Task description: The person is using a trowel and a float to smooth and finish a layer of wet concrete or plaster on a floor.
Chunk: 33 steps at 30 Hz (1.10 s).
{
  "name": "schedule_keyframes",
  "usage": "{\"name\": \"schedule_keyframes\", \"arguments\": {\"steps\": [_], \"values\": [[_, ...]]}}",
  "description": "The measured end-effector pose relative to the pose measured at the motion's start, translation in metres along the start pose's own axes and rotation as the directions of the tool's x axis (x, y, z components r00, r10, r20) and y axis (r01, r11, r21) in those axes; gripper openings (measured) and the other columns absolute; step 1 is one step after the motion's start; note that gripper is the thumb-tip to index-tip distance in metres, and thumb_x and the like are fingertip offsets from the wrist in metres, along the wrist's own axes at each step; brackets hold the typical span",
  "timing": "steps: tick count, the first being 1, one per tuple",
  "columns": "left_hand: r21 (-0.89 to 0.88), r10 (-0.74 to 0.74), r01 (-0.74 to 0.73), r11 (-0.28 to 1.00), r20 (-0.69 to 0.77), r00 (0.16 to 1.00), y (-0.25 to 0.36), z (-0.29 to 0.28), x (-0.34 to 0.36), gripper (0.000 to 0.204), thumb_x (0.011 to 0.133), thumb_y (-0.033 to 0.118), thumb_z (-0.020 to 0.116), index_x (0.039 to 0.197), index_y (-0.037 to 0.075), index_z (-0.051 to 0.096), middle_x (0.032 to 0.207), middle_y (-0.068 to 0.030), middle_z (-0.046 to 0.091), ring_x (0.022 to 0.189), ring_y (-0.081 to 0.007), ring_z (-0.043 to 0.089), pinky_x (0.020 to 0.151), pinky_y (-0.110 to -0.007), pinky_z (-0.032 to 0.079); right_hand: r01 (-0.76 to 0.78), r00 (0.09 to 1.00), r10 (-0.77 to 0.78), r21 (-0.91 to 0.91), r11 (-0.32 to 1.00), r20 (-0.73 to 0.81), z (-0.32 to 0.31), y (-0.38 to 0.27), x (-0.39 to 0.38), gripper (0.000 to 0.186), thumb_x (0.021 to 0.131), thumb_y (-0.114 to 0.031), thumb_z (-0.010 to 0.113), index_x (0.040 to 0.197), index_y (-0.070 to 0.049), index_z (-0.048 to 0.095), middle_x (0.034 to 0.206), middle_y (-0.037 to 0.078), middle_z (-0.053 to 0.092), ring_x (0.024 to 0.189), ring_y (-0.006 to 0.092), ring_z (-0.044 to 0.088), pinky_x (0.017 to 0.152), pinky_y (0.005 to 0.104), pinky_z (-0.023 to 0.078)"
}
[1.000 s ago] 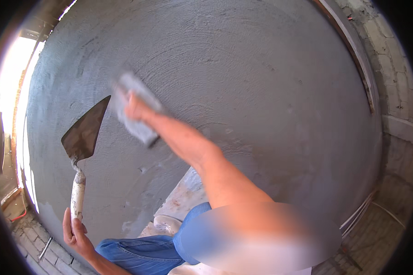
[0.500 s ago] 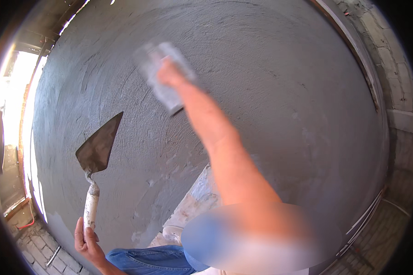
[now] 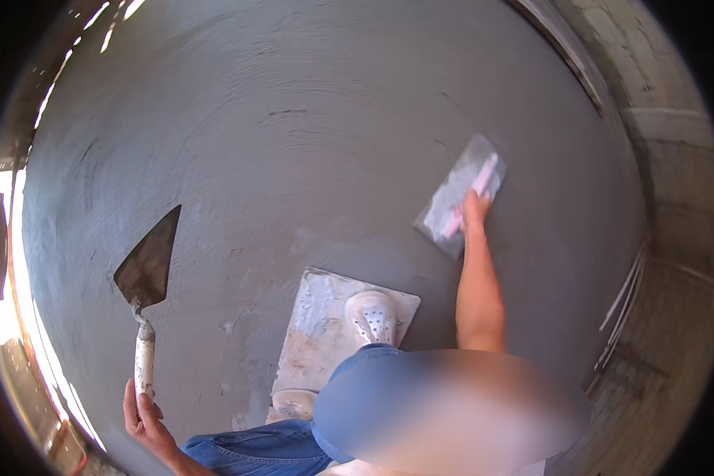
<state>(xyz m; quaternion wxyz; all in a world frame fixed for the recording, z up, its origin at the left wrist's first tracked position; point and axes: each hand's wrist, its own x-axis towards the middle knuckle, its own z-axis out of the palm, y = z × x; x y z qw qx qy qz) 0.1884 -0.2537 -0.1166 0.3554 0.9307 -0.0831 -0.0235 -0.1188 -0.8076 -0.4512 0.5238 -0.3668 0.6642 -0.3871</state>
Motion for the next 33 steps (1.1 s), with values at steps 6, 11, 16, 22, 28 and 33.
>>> {"name": "schedule_keyframes", "arguments": {"steps": [6, 11, 16, 22, 28, 33], "values": [[0.023, 0.037, -0.038, 0.999, 0.046, 0.998, 0.000, -0.008, 0.002, 0.035, 0.092, 0.019, 0.055, 0.118, -0.004, 0.057, 0.076, -0.0057, 0.058, 0.053, -0.0047, 0.039, 0.045, -0.020, 0.029, -0.129, 0.921, 0.211, 0.255, 0.958, -0.329, -0.214, 0.069, -0.052, 0.017, 0.082, -0.010, 0.048, 0.099, -0.008, 0.044, 0.062, 0.002, 0.039, 0.044, 0.0123, 0.040, 0.035, 0.0317, 0.040], [-0.010, 0.016, -0.016, 1.000, 0.005, 1.000, 0.002, 0.002, 0.001, 0.034, 0.091, 0.017, 0.056, 0.115, -0.007, 0.058, 0.075, -0.0056, 0.058, 0.053, -0.0047, 0.040, 0.045, -0.020, 0.029, -0.149, 0.964, 0.222, 0.395, 0.907, -0.146, -0.221, 0.081, -0.054, 0.008, 0.083, -0.011, 0.046, 0.089, -0.010, 0.041, 0.059, -0.001, 0.034, 0.042, 0.0112, 0.033, 0.037, 0.0303, 0.036], [0.018, 0.033, -0.032, 0.999, -0.068, 0.997, -0.011, 0.007, -0.001, 0.034, 0.091, 0.017, 0.056, 0.116, -0.006, 0.058, 0.076, -0.0065, 0.059, 0.053, -0.0049, 0.040, 0.045, -0.020, 0.030, -0.143, 0.989, 0.143, 0.299, 0.943, 0.025, -0.093, 0.039, -0.009, 0.016, 0.083, -0.015, 0.052, 0.096, -0.010, 0.043, 0.066, 0.000, 0.037, 0.048, 0.0122, 0.036, 0.041, 0.0303, 0.039], [-0.030, -0.054, 0.049, 0.998, -0.186, 0.981, -0.037, 0.000, -0.008, 0.034, 0.093, 0.017, 0.055, 0.120, -0.004, 0.056, 0.078, -0.0092, 0.061, 0.054, -0.0046, 0.040, 0.045, -0.019, 0.029, -0.046, 0.828, 0.001, 0.066, 0.997, 0.561, 0.163, 0.028, -0.101, 0.025, 0.083, -0.012, 0.055, 0.100, -0.009, 0.037, 0.064, 0.000, 0.040, 0.044, 0.0091, 0.040, 0.040, 0.0279, 0.042], [-0.161, -0.143, 0.096, 0.982, -0.309, 0.940, -0.068, 0.001, -0.014, 0.034, 0.094, 0.016, 0.052, 0.121, -0.004, 0.055, 0.083, -0.0122, 0.062, 0.053, -0.0046, 0.038, 0.046, -0.019, 0.028, 0.093, 0.574, 0.040, -0.114, 0.989, 0.818, 0.266, 0.116, -0.283, 0.036, 0.080, -0.013, 0.053, 0.110, -0.002, 0.034, 0.082, 0.011, 0.049, 0.051, 0.0171, 0.051, 0.045, 0.0337, 0.047], [-0.199, -0.170, 0.097, 0.975, -0.391, 0.904, -0.093, -0.024, -0.031, 0.035, 0.094, 0.016, 0.052, 0.122, -0.004, 0.054, 0.085, -0.0147, 0.062, 0.054, -0.0053, 0.039, 0.046, -0.018, 0.028, 0.279, 0.300, 0.034, -0.122, 0.953, 0.953, 0.265, 0.193, -0.447, 0.049, 0.080, -0.020, 0.053, 0.121, 0.001, 0.035, 0.104, 0.025, 0.052, 0.095, 0.0355, 0.056, 0.086, 0.0425, 0.044]]}}
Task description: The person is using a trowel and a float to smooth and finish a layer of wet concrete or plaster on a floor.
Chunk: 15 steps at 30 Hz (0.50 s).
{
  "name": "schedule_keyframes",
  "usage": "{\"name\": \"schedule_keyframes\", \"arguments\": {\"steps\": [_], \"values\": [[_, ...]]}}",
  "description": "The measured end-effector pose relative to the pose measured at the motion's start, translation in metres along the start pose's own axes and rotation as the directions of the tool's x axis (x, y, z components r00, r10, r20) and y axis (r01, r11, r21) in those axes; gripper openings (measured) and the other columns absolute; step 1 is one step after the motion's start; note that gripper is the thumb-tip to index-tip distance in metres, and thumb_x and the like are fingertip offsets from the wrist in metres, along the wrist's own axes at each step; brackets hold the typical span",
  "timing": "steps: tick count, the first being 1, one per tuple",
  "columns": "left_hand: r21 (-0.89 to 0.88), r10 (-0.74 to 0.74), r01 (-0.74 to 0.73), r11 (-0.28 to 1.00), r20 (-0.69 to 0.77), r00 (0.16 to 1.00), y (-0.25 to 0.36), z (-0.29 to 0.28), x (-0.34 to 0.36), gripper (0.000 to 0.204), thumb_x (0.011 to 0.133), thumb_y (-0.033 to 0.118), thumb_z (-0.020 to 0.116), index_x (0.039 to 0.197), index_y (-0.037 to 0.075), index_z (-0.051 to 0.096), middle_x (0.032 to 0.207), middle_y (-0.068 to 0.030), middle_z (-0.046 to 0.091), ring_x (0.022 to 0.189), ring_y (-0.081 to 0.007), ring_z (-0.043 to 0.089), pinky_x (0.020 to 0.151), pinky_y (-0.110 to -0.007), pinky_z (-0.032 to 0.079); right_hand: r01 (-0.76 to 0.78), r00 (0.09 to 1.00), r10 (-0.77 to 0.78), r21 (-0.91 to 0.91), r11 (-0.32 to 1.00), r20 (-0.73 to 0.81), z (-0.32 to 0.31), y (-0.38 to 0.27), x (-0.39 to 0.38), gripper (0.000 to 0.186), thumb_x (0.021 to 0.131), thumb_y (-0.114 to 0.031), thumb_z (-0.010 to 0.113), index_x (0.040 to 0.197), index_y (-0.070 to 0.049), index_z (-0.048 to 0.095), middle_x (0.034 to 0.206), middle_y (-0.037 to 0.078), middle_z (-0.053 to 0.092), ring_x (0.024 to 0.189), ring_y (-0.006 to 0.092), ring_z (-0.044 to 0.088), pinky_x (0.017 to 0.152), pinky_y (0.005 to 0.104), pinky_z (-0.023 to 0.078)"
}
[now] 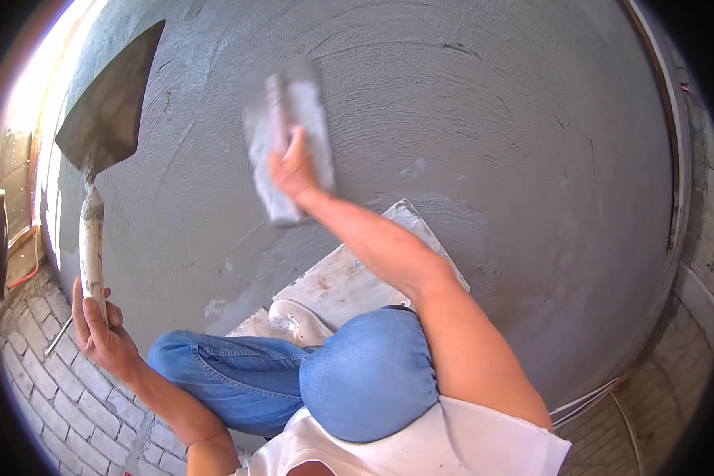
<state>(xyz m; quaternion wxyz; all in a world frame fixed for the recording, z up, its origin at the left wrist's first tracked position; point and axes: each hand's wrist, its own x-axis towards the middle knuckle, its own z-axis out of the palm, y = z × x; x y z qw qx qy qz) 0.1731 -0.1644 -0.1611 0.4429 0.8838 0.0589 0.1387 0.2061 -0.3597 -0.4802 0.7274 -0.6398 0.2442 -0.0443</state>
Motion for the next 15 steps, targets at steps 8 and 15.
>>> {"name": "schedule_keyframes", "arguments": {"steps": [8, 15], "values": [[0.010, -0.058, 0.059, 0.998, -0.100, 0.993, -0.003, -0.004, -0.005, 0.035, 0.094, 0.016, 0.052, 0.121, -0.005, 0.054, 0.084, -0.0157, 0.062, 0.052, -0.0053, 0.039, 0.045, -0.018, 0.028, -0.031, 0.719, 0.086, -0.092, 0.995, 0.690, 0.026, -0.027, -0.105, 0.046, 0.082, -0.019, 0.049, 0.125, -0.006, 0.037, 0.092, 0.027, 0.060, 0.082, 0.0396, 0.061, 0.070, 0.0473, 0.047], [-0.291, -0.218, 0.215, 0.932, 0.022, 0.976, 0.034, 0.024, -0.011, 0.052, 0.096, 0.033, 0.049, 0.132, -0.003, 0.040, 0.082, -0.0104, 0.055, 0.053, -0.0049, 0.039, 0.045, -0.018, 0.031, 0.221, 0.897, -0.008, -0.433, 0.874, 0.442, -0.129, -0.077, -0.008, 0.041, 0.082, -0.017, 0.051, 0.122, -0.009, 0.042, 0.082, 0.021, 0.061, 0.068, 0.0354, 0.061, 0.060, 0.0452, 0.046]]}}
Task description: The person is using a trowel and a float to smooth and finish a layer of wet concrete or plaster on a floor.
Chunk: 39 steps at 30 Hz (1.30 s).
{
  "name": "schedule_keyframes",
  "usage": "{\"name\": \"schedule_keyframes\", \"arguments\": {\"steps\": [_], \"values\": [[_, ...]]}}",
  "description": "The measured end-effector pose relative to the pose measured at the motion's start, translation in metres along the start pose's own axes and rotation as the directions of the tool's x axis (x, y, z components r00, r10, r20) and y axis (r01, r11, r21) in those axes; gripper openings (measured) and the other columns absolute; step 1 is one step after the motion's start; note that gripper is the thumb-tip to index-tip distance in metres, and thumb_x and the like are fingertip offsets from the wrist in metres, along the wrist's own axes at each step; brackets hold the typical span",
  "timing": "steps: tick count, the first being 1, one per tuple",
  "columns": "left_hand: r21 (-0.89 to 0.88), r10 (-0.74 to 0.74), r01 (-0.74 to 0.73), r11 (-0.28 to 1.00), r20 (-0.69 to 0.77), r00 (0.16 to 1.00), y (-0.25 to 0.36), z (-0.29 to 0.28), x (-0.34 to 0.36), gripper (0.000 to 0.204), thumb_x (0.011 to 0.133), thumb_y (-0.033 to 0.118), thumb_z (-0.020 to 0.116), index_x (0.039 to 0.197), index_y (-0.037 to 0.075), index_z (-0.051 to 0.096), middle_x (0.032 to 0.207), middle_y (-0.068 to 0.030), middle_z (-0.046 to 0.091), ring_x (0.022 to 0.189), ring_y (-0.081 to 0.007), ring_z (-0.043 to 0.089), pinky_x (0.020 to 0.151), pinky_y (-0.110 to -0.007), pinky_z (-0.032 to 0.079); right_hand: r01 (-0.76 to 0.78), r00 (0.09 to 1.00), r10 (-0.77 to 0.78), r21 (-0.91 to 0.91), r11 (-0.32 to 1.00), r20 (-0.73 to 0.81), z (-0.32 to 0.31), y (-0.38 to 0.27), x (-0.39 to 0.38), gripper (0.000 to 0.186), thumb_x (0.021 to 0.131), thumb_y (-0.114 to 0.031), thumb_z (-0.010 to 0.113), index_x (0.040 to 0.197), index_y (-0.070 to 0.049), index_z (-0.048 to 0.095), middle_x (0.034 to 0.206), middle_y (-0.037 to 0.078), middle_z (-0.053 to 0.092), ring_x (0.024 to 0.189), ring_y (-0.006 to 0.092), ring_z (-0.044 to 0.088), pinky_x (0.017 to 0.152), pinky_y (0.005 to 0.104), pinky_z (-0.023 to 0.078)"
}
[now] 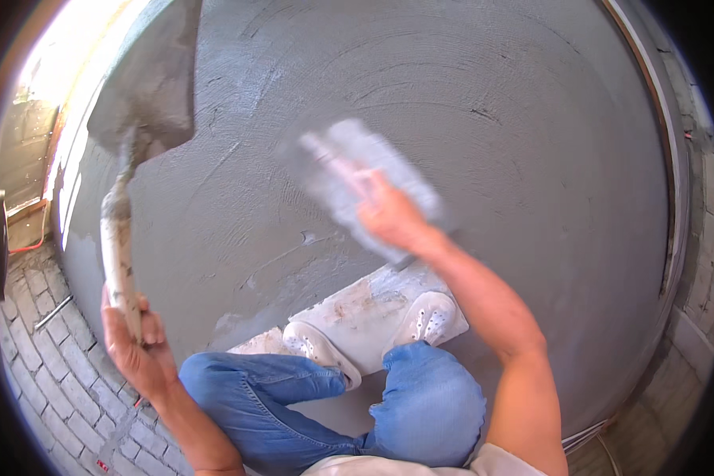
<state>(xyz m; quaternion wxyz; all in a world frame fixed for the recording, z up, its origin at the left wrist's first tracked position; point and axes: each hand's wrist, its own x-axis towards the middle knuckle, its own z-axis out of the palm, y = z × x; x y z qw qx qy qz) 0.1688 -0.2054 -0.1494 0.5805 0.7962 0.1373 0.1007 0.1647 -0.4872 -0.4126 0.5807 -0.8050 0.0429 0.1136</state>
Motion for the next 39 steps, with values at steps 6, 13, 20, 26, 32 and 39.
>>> {"name": "schedule_keyframes", "arguments": {"steps": [6, 13, 20, 26, 32, 39], "values": [[-0.242, -0.573, 0.608, 0.756, 0.204, 0.794, 0.001, 0.010, -0.027, 0.030, 0.096, 0.035, 0.047, 0.101, 0.006, 0.048, 0.074, -0.0060, 0.054, 0.047, -0.0047, 0.040, 0.041, -0.019, 0.034, -0.280, 0.869, 0.160, -0.199, 0.939, -0.469, -0.150, 0.019, -0.094, 0.046, 0.082, -0.013, 0.051, 0.127, -0.007, 0.041, 0.103, 0.027, 0.059, 0.093, 0.0420, 0.060, 0.080, 0.0443, 0.046], [-0.064, -0.871, 0.944, 0.323, 0.370, 0.323, 0.054, 0.011, -0.141, 0.028, 0.093, 0.032, 0.053, 0.102, 0.005, 0.050, 0.073, -0.0061, 0.055, 0.049, -0.0095, 0.041, 0.046, -0.024, 0.036, -0.694, 0.448, 0.715, 0.296, 0.656, -0.536, -0.196, 0.065, -0.346, 0.044, 0.081, -0.010, 0.052, 0.123, 0.001, 0.043, 0.111, 0.019, 0.056, 0.100, 0.0278, 0.056, 0.089, 0.0357, 0.042], [0.125, -0.878, 0.988, 0.088, 0.479, 0.018, 0.141, 0.000, -0.184, 0.029, 0.094, 0.030, 0.053, 0.106, 0.004, 0.053, 0.074, -0.0066, 0.058, 0.051, -0.0107, 0.046, 0.047, -0.025, 0.039, -0.888, 0.330, 0.787, 0.112, 0.446, -0.521, -0.162, -0.014, -0.527, 0.045, 0.080, -0.011, 0.054, 0.123, -0.006, 0.044, 0.109, 0.023, 0.059, 0.104, 0.0369, 0.058, 0.088, 0.0423, 0.043], [0.255, -0.877, 0.946, 0.200, 0.477, 0.057, 0.172, -0.023, -0.157, 0.034, 0.094, 0.038, 0.052, 0.110, 0.008, 0.049, 0.075, -0.0050, 0.057, 0.050, -0.0090, 0.041, 0.048, -0.024, 0.036, -0.855, 0.151, 0.888, 0.393, 0.338, -0.434, -0.114, -0.104, -0.570, 0.042, 0.082, -0.010, 0.055, 0.122, -0.008, 0.045, 0.103, 0.021, 0.060, 0.101, 0.0342, 0.059, 0.086, 0.0395, 0.044], [0.451, -0.830, 0.732, 0.511, 0.482, 0.283, 0.168, -0.027, -0.101, 0.027, 0.096, 0.031, 0.047, 0.102, 0.005, 0.051, 0.070, -0.0055, 0.050, 0.046, -0.0092, 0.038, 0.042, -0.022, 0.030, -0.821, 0.064, 0.871, 0.470, 0.324, -0.488, -0.046, -0.177, -0.585, 0.040, 0.081, -0.011, 0.056, 0.120, -0.008, 0.046, 0.104, 0.021, 0.061, 0.101, 0.0362, 0.059, 0.085, 0.0410, 0.045], [0.668, -0.652, 0.154, 0.728, 0.607, 0.454, 0.176, 0.007, -0.092, 0.028, 0.093, 0.028, 0.052, 0.102, 0.001, 0.056, 0.066, -0.0020, 0.048, 0.045, -0.0049, 0.037, 0.039, -0.018, 0.028, -0.706, -0.031, 0.900, 0.647, 0.289, -0.435, 0.025, -0.178, -0.621, 0.041, 0.080, -0.011, 0.058, 0.120, -0.007, 0.047, 0.104, 0.020, 0.060, 0.101, 0.0356, 0.058, 0.086, 0.0376, 0.044]]}}
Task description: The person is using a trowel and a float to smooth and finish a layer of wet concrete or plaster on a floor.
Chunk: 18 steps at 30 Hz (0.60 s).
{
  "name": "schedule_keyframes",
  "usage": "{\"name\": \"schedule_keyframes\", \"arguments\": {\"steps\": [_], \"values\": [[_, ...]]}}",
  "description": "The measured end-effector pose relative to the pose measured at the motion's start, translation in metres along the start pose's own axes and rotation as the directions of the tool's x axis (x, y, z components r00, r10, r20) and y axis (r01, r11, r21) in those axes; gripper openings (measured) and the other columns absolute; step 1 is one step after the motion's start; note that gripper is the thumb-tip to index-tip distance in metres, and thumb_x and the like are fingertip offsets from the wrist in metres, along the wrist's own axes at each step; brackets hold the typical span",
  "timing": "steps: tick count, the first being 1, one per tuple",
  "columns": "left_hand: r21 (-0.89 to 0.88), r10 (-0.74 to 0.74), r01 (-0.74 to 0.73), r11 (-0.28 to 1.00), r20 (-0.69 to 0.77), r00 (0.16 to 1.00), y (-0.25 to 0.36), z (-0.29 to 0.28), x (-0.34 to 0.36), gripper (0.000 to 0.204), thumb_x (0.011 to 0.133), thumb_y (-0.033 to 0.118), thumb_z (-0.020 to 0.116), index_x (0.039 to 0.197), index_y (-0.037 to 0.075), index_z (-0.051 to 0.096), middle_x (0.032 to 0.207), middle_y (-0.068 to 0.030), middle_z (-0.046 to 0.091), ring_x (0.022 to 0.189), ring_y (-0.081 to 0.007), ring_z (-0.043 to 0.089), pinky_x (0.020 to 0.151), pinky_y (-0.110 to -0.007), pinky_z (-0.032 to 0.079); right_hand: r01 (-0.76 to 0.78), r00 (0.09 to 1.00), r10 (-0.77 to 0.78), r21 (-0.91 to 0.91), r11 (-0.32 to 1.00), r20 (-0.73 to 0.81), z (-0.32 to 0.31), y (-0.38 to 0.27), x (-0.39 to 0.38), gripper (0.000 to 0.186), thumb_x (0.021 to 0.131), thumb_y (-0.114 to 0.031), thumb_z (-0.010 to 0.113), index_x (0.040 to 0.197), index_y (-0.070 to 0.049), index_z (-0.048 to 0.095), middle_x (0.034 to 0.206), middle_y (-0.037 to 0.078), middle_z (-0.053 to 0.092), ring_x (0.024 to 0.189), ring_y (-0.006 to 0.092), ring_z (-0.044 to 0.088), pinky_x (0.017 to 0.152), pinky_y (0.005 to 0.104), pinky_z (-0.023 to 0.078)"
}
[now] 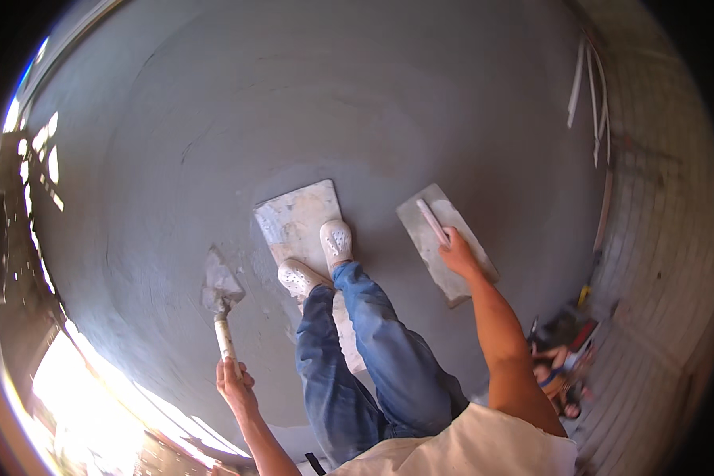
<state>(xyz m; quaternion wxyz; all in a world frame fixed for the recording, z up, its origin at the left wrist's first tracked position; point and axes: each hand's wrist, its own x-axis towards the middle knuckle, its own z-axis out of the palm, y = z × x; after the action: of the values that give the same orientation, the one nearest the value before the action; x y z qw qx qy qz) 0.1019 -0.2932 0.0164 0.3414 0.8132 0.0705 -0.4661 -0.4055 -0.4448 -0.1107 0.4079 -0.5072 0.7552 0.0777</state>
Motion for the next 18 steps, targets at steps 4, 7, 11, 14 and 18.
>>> {"name": "schedule_keyframes", "arguments": {"steps": [4, 7, 11, 14, 18], "values": [[0.164, 0.060, -0.057, 0.985, -0.015, 0.998, 0.044, 0.045, -0.003, 0.030, 0.092, 0.030, 0.053, 0.099, 0.001, 0.057, 0.065, -0.0015, 0.047, 0.044, -0.0042, 0.036, 0.038, -0.018, 0.027, -0.086, 0.996, 0.086, 0.047, 0.995, -0.013, 0.010, 0.018, 0.004, 0.042, 0.079, -0.014, 0.059, 0.118, -0.009, 0.047, 0.104, 0.021, 0.059, 0.098, 0.0362, 0.058, 0.083, 0.0423, 0.045], [0.233, 0.096, -0.094, 0.968, 0.002, 0.995, 0.050, 0.054, 0.001, 0.029, 0.092, 0.031, 0.052, 0.097, 0.002, 0.057, 0.065, -0.0013, 0.047, 0.044, -0.0042, 0.036, 0.038, -0.018, 0.027, -0.076, 0.997, 0.072, 0.096, 0.992, 0.036, 0.044, 0.043, 0.010, 0.042, 0.078, -0.015, 0.059, 0.119, -0.008, 0.048, 0.107, 0.021, 0.059, 0.099, 0.0364, 0.058, 0.084, 0.0424, 0.045], [0.350, 0.151, -0.096, 0.932, -0.132, 0.980, 0.085, 0.127, -0.007, 0.030, 0.092, 0.029, 0.054, 0.101, 0.001, 0.057, 0.066, -0.0015, 0.048, 0.044, -0.0033, 0.035, 0.039, -0.018, 0.026, -0.040, 0.998, 0.040, -0.004, 0.999, -0.049, 0.054, 0.094, 0.032, 0.044, 0.078, -0.014, 0.059, 0.120, -0.004, 0.048, 0.108, 0.020, 0.059, 0.102, 0.0365, 0.057, 0.086, 0.0411, 0.045], [0.283, 0.154, -0.146, 0.948, -0.005, 0.988, 0.084, 0.123, -0.013, 0.028, 0.092, 0.027, 0.052, 0.103, 0.001, 0.058, 0.067, -0.0017, 0.048, 0.044, -0.0032, 0.034, 0.039, -0.018, 0.026, -0.145, 0.989, 0.148, 0.122, 0.982, -0.014, 0.069, 0.129, 0.018, 0.042, 0.079, -0.015, 0.059, 0.119, -0.006, 0.050, 0.108, 0.018, 0.059, 0.102, 0.0346, 0.057, 0.087, 0.0401, 0.044], [0.271, 0.211, -0.211, 0.939, 0.027, 0.977, 0.100, 0.134, -0.022, 0.028, 0.093, 0.025, 0.051, 0.105, 0.001, 0.058, 0.067, -0.0023, 0.048, 0.044, -0.0035, 0.034, 0.039, -0.019, 0.026, -0.235, 0.971, 0.238, 0.144, 0.961, -0.004, 0.063, 0.113, 0.012, 0.042, 0.079, -0.017, 0.060, 0.118, -0.007, 0.052, 0.108, 0.017, 0.059, 0.102, 0.0335, 0.057, 0.087, 0.0394, 0.044]]}}
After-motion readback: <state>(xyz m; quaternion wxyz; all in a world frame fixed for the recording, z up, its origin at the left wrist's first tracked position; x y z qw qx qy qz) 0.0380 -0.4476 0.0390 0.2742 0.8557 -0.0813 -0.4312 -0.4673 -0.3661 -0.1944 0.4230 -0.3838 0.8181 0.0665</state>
